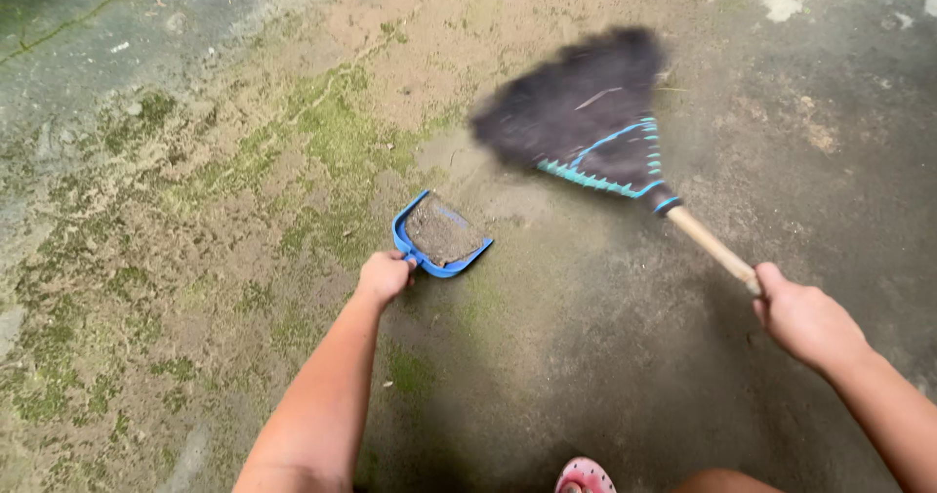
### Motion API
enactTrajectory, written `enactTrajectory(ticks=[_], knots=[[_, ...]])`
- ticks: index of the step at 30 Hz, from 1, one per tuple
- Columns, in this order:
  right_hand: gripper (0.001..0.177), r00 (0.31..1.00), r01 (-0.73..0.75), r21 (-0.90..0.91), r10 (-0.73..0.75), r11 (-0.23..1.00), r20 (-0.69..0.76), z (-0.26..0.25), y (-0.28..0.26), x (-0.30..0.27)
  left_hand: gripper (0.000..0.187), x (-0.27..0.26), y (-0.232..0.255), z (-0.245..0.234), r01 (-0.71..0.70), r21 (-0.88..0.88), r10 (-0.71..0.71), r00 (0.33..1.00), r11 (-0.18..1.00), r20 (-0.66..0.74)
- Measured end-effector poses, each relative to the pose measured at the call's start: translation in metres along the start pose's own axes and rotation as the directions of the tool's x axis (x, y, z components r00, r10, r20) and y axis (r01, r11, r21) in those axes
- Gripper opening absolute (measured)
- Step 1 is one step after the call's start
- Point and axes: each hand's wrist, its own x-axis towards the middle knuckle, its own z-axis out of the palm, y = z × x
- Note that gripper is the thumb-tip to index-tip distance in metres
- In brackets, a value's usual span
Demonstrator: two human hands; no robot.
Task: The person sweeps dirt and debris from a concrete floor into a blue dustpan using a handheld broom. They move around several crates of empty bottles while collecting the pile.
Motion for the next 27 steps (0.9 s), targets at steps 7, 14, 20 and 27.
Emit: enactTrajectory(ticks=[7,14,20,27], knots=[[0.015,0.994,0.050,0.032,-0.053,0.998,0.092,0.090,0.018,-0.005,0.035,-0.008,0.021,0.019,-0.103,0.217,0.128,0.987,0.971,-0.102],[0.022,0.986,0.157,0.002,-0.157,0.988,0.063,0.078,-0.002,-0.034,0.033,-0.021,0.030,0.040,-0.048,0.064,0.057,0.989,0.997,-0.138],[0.020,0.996,0.045,0.042,-0.041,0.998,-0.073,0.017,-0.024,0.014,0.033,-0.016,0.019,0.036,-0.084,0.123,0.094,0.992,0.989,-0.085],[0.018,0.998,0.057,0.004,-0.058,0.998,0.025,0.056,-0.041,0.039,0.035,-0.017,0.061,0.080,-0.015,0.028,0.020,0.980,0.999,-0.198]])
